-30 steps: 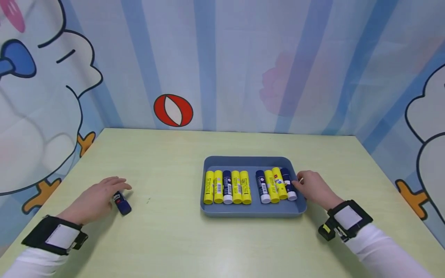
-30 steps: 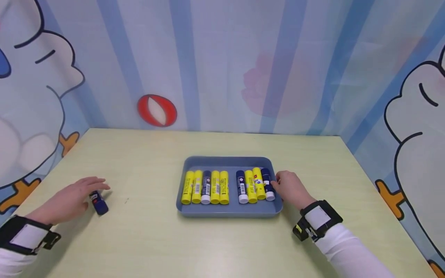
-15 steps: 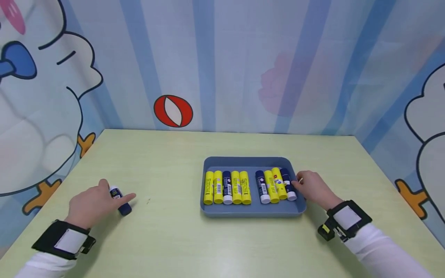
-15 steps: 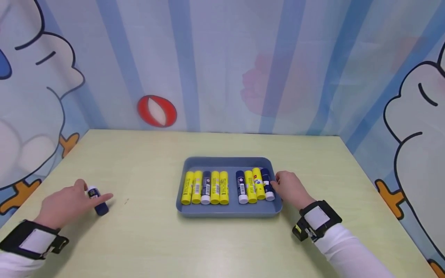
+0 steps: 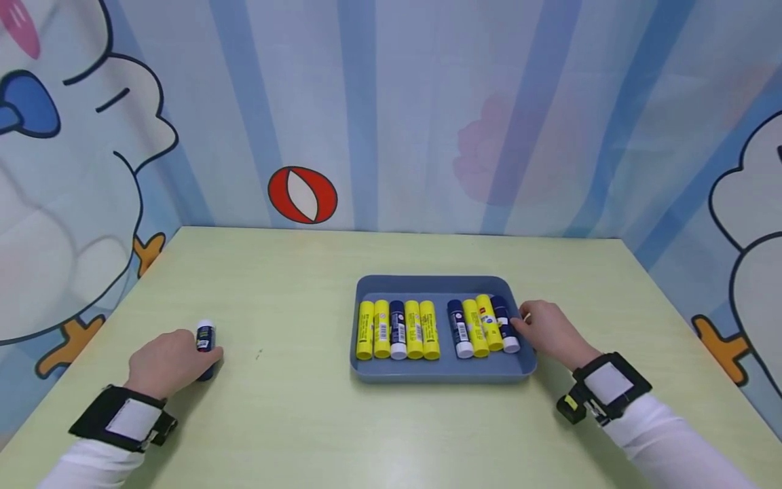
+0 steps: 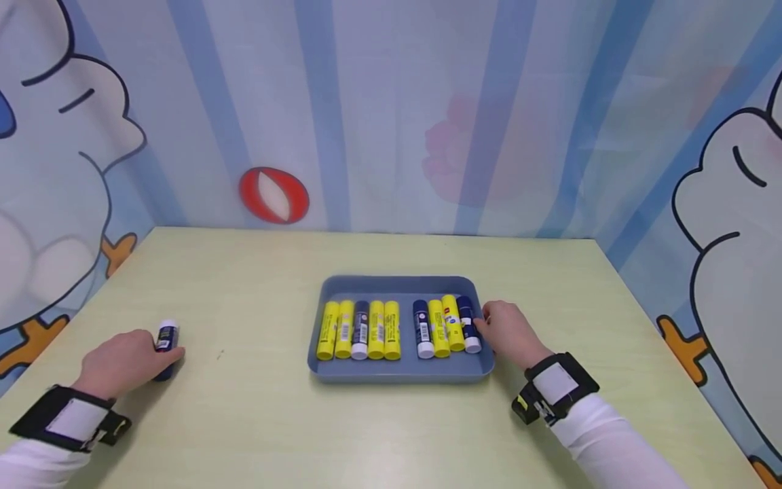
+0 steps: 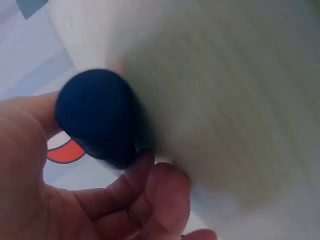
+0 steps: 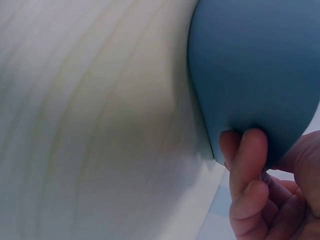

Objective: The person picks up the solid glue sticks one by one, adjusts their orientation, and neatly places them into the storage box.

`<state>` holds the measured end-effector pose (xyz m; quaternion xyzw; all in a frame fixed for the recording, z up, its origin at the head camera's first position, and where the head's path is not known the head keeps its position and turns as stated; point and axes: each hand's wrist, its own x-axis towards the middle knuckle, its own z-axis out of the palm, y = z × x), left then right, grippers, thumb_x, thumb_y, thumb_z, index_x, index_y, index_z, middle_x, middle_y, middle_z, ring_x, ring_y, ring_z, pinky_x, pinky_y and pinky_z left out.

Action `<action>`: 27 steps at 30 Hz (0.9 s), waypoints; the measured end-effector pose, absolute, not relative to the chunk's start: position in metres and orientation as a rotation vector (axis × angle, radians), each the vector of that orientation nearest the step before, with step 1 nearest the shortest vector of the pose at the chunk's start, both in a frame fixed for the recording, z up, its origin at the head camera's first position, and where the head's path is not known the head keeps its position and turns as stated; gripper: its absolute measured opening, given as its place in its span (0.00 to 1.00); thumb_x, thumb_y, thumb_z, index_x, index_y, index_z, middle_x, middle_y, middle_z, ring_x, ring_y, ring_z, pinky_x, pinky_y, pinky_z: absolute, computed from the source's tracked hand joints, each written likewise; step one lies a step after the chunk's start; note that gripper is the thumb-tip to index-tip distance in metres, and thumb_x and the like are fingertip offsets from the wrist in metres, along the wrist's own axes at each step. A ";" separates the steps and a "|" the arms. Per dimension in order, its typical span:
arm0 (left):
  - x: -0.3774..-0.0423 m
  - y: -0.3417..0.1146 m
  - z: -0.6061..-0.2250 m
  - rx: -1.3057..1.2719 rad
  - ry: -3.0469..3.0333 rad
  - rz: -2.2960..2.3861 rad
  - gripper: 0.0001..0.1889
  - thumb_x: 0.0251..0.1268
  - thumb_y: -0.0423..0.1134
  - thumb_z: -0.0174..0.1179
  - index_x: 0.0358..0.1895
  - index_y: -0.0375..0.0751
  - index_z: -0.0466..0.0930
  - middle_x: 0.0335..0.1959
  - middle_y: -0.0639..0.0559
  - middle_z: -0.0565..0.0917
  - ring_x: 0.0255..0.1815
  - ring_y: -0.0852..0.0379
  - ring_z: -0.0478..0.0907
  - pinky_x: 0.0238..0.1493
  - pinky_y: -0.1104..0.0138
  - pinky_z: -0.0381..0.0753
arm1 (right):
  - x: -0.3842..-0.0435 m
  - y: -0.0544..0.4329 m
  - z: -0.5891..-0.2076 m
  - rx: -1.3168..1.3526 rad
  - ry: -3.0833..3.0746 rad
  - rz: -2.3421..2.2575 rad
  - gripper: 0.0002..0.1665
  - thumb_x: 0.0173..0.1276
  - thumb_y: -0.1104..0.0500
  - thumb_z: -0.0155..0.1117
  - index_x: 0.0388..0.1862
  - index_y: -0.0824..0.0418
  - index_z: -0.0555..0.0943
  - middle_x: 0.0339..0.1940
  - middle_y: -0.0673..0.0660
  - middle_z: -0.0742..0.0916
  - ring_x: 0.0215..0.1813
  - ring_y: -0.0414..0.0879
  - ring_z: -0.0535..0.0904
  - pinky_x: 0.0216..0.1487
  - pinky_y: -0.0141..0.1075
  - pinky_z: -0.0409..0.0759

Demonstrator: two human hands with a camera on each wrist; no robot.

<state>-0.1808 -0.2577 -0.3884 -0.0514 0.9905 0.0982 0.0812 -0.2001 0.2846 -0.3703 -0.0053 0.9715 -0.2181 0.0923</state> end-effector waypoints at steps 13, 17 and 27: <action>-0.186 -0.251 -0.376 -0.084 2.863 0.669 0.20 0.68 0.49 0.54 0.30 0.31 0.72 0.20 0.48 0.74 0.20 0.53 0.70 0.20 0.64 0.66 | -0.200 0.287 -0.370 -0.031 2.883 -0.668 0.14 0.72 0.60 0.58 0.42 0.73 0.77 0.25 0.57 0.81 0.22 0.45 0.75 0.24 0.36 0.75; -0.189 -0.239 -0.365 0.017 2.754 0.885 0.21 0.72 0.49 0.53 0.41 0.28 0.69 0.28 0.44 0.78 0.22 0.53 0.75 0.23 0.62 0.75 | -0.198 0.290 -0.360 -0.050 2.909 -0.583 0.16 0.73 0.57 0.57 0.43 0.71 0.79 0.21 0.54 0.81 0.21 0.44 0.77 0.23 0.36 0.74; -0.207 -0.176 -0.338 0.251 2.747 0.920 0.20 0.69 0.48 0.59 0.47 0.33 0.70 0.27 0.45 0.80 0.23 0.52 0.76 0.24 0.64 0.73 | -0.198 0.270 -0.324 -0.203 3.110 -0.586 0.29 0.72 0.49 0.58 0.61 0.71 0.71 0.52 0.68 0.81 0.44 0.58 0.80 0.39 0.47 0.79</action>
